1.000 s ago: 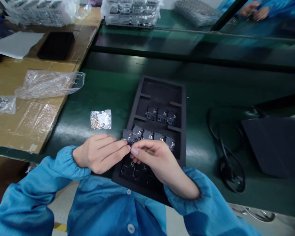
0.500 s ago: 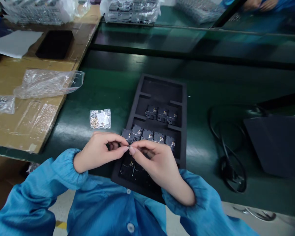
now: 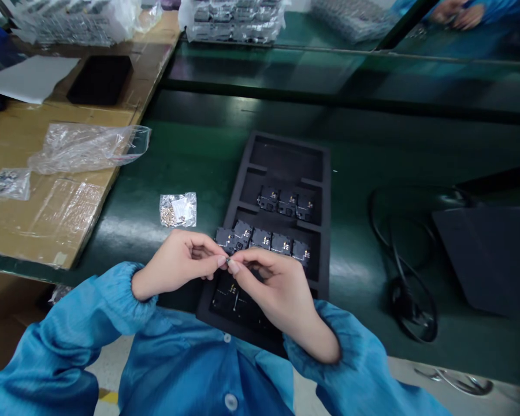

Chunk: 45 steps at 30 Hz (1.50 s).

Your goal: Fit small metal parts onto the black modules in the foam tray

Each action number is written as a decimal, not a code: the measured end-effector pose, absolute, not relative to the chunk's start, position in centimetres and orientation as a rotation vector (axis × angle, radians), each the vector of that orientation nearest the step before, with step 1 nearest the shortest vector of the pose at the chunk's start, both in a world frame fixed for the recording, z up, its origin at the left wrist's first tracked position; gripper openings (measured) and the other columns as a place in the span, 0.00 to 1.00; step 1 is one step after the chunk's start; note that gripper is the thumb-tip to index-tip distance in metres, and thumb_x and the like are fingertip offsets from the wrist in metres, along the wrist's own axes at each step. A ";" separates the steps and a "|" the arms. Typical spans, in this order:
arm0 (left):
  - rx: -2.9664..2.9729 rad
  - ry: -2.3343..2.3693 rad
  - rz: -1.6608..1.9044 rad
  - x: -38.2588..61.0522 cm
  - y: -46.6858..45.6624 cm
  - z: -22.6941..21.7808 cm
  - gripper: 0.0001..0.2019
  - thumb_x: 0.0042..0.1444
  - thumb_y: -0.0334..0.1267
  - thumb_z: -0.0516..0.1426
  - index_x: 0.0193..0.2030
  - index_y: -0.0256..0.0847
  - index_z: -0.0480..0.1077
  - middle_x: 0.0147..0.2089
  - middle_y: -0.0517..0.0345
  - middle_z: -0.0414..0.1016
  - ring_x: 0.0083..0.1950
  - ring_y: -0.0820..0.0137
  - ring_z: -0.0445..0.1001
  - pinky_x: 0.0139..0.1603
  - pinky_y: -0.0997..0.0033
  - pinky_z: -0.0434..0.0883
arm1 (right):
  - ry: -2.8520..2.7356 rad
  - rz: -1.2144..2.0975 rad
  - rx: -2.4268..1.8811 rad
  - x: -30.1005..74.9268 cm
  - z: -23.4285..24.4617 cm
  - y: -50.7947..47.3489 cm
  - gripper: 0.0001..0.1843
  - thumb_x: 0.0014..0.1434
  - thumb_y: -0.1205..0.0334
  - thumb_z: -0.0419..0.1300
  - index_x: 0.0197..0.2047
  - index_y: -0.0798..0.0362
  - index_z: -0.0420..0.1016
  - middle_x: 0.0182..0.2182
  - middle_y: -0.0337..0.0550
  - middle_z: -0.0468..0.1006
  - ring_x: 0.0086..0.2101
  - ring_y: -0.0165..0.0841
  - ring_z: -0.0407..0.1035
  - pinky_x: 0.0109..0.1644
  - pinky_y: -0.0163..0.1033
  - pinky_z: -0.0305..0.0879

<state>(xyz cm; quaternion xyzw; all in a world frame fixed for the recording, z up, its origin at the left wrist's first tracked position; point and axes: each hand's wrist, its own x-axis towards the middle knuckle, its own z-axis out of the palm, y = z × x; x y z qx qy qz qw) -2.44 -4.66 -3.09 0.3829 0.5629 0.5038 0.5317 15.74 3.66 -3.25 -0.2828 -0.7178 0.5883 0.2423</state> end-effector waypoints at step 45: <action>1.075 1.645 1.092 -3.6 -3.5 -7.9 0.08 0.61 0.40 0.61 0.39 0.38 0.78 0.30 0.58 0.78 0.29 0.74 0.74 0.30 0.76 0.72 | -2.475 0.948 -0.638 15.3 -7.8 7.1 0.34 0.51 0.71 0.77 0.58 0.55 0.71 0.43 0.47 0.77 0.44 0.47 0.71 0.51 0.53 0.72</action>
